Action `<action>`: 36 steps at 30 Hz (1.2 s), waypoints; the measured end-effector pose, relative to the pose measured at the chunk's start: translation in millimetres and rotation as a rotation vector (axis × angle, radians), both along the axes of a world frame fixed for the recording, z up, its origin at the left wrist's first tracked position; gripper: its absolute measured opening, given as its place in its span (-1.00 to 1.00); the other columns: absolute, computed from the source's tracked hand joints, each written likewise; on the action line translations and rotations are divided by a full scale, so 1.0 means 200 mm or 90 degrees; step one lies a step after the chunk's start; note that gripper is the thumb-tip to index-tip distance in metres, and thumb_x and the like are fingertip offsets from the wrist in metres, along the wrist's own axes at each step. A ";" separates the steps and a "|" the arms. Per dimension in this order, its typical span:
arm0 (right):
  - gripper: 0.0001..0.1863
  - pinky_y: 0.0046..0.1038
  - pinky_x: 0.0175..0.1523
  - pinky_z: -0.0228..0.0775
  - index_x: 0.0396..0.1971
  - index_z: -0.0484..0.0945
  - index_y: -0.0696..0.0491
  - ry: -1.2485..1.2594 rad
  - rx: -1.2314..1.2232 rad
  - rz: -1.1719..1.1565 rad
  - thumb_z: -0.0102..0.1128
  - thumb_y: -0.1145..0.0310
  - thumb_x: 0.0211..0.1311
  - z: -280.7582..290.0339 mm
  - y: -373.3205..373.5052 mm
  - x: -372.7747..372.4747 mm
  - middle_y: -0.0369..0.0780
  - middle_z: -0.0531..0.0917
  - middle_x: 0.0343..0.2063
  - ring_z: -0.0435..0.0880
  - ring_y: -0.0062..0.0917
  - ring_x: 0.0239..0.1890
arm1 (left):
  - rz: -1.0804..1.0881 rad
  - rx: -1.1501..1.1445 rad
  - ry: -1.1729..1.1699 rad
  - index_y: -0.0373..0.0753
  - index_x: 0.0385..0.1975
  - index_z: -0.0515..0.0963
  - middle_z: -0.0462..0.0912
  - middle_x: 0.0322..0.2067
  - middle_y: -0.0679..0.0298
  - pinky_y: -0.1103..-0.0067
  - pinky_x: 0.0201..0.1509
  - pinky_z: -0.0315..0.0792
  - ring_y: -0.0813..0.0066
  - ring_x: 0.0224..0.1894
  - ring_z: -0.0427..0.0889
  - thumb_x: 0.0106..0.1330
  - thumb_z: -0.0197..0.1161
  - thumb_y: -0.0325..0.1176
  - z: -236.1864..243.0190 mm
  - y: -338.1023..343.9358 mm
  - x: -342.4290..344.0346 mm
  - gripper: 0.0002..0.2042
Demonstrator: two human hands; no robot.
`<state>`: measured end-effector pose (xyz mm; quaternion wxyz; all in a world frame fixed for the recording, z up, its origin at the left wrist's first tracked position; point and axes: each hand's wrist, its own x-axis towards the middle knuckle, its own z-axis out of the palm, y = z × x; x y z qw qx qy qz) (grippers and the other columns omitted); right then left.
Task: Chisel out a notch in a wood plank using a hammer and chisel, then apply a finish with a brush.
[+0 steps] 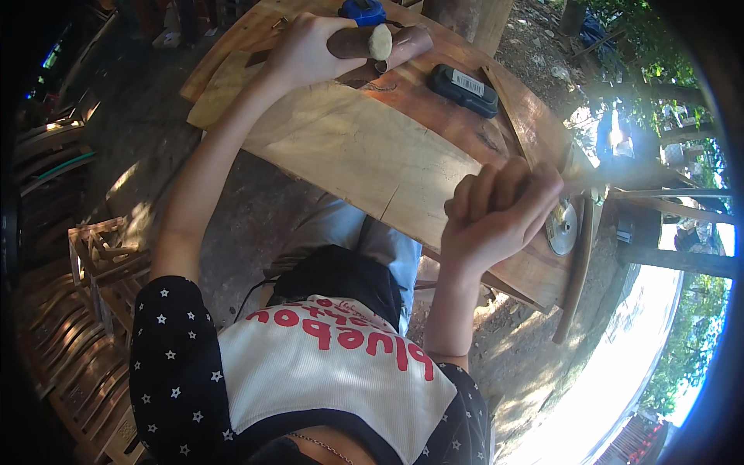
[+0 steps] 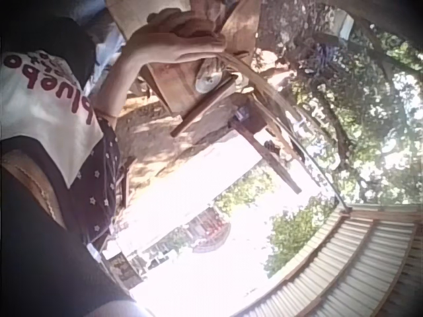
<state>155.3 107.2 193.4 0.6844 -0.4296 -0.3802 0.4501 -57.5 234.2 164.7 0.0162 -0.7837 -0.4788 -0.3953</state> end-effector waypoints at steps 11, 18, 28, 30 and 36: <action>-0.63 -0.64 -0.82 -0.24 -0.58 0.17 -0.09 0.168 0.144 0.043 -0.27 0.02 0.37 -0.07 0.06 -0.14 -0.43 0.07 -0.80 -0.04 -0.74 -0.87 | -0.021 0.019 -0.017 -0.15 -0.46 0.61 0.61 -0.58 0.16 0.40 -0.33 0.50 0.20 -0.47 0.62 -0.17 0.37 -0.16 -0.03 0.05 -0.13 -0.71; -0.57 -0.66 -0.87 -0.23 -0.64 0.23 -0.04 0.026 0.017 0.095 -0.23 -0.02 0.33 0.08 0.11 -0.07 -0.43 0.09 -0.86 0.01 -0.78 -0.89 | -0.008 0.063 -0.011 -0.17 -0.46 0.61 0.62 -0.55 0.17 0.43 -0.33 0.50 0.21 -0.47 0.63 -0.16 0.37 -0.19 -0.03 0.04 -0.23 -0.73; -0.58 -0.65 -0.79 0.00 -0.53 0.21 0.01 -0.037 -0.026 0.196 -0.39 0.00 0.39 -0.01 0.11 -0.15 -0.41 0.17 -0.86 0.11 -0.71 -0.89 | -0.007 -0.045 0.034 -0.28 -0.36 0.60 0.63 -0.44 0.10 0.48 -0.28 0.49 0.23 -0.36 0.64 -0.20 0.43 -0.24 -0.05 0.05 -0.25 -0.63; -0.58 -0.64 -0.78 0.03 -0.54 0.20 0.03 0.005 -0.037 0.191 -0.35 0.02 0.39 -0.10 0.10 -0.26 -0.40 0.19 -0.84 0.13 -0.69 -0.88 | -0.015 -0.027 0.029 -0.27 -0.35 0.60 0.64 -0.44 0.11 0.48 -0.28 0.49 0.23 -0.36 0.64 -0.20 0.43 -0.24 -0.05 0.08 -0.25 -0.63; -0.74 -0.65 -0.78 -0.14 -0.41 0.22 -0.04 -0.046 -0.178 0.319 -0.20 0.10 0.37 -0.08 0.02 -0.28 -0.44 0.12 -0.78 0.04 -0.77 -0.84 | 0.009 0.024 -0.006 -0.22 -0.35 0.61 0.65 -0.47 0.18 0.47 -0.31 0.50 0.27 -0.40 0.64 -0.15 0.40 -0.11 -0.05 0.10 -0.31 -0.62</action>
